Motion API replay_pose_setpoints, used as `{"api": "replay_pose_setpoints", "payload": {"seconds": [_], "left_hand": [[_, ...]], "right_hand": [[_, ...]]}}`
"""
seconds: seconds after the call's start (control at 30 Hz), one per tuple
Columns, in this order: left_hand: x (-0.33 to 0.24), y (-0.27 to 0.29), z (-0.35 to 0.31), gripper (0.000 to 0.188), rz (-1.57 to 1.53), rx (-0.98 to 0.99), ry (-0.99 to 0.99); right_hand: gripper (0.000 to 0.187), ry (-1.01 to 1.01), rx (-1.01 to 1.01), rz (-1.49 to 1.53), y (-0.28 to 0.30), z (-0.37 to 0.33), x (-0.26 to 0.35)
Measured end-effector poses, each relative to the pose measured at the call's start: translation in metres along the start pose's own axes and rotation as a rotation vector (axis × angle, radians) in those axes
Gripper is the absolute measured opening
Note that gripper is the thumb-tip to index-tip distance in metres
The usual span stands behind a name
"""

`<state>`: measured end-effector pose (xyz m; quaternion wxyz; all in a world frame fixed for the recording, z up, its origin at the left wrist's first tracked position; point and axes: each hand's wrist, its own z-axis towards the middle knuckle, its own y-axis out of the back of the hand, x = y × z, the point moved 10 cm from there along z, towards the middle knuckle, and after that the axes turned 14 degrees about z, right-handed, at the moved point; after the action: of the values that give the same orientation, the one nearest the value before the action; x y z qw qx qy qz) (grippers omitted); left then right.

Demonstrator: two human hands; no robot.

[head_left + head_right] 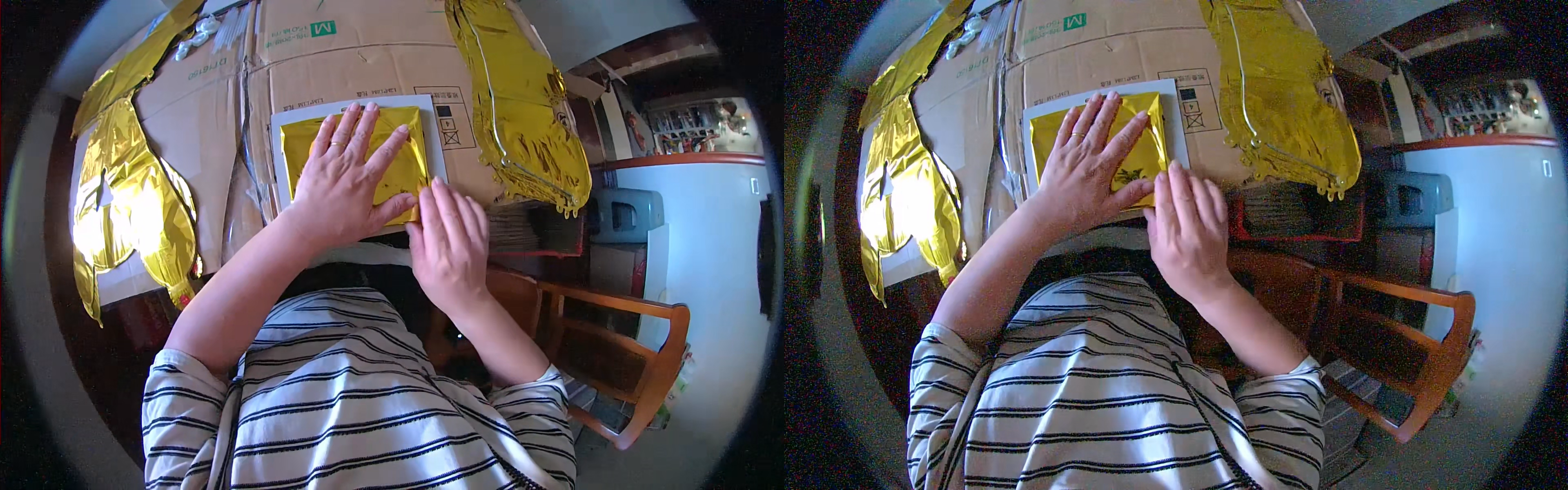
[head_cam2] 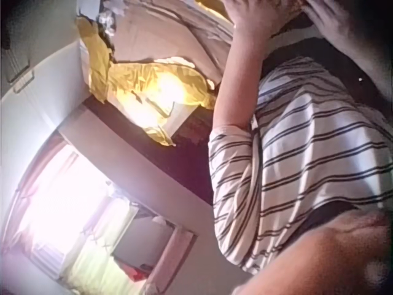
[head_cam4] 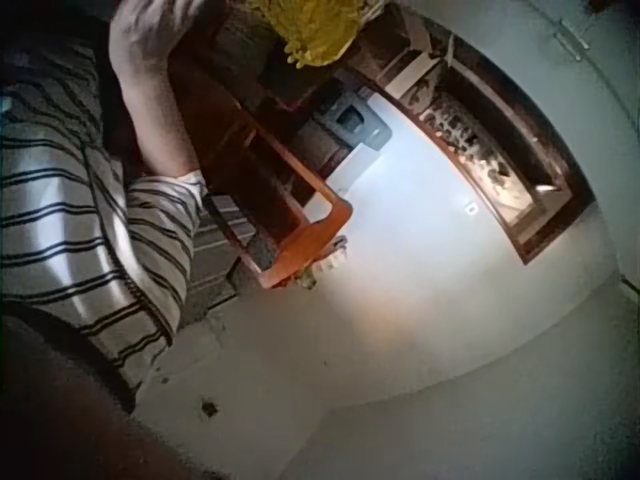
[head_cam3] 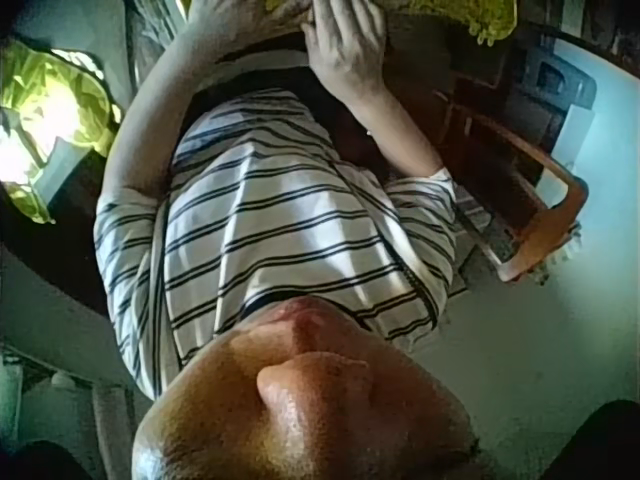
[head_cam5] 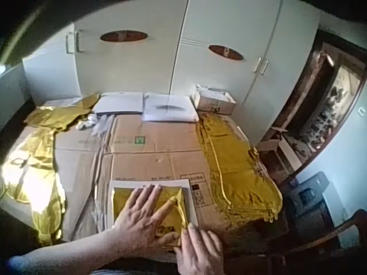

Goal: The recorder is inspecting, folding, and preparing gold foil letter balloons for packaging on a cardboard-covered surface.

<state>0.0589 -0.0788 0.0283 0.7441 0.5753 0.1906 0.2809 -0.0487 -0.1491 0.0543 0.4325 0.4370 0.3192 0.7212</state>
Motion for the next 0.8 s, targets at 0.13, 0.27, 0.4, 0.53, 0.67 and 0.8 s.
{"api": "replay_pose_setpoints", "payload": {"seconds": [0.13, 0.27, 0.4, 0.53, 0.67, 0.8], "left_hand": [[0.002, 0.001, -0.001, 0.081, -0.009, 0.019, 0.018], [0.002, 0.001, 0.0, 0.082, -0.018, 0.029, 0.021], [0.003, 0.0, -0.001, 0.082, -0.028, 0.029, 0.028], [0.004, 0.0, -0.001, 0.081, -0.034, 0.031, 0.037], [0.005, 0.001, -0.001, 0.081, -0.051, 0.014, 0.032], [0.004, 0.002, -0.001, 0.081, -0.034, 0.012, 0.021]], "right_hand": [[0.024, -0.358, -0.141, 0.38, 0.024, 0.003, -0.037], [0.017, -0.471, -0.084, 0.511, 0.02, 0.01, -0.064], [0.02, -0.693, 0.045, 0.703, -0.003, 0.013, -0.078], [0.021, -0.76, 0.087, 0.828, -0.016, 0.011, -0.086], [0.019, -0.781, 0.178, 0.832, -0.023, 0.014, -0.089], [0.018, -0.779, 0.313, 0.73, -0.023, 0.019, -0.089]]}}
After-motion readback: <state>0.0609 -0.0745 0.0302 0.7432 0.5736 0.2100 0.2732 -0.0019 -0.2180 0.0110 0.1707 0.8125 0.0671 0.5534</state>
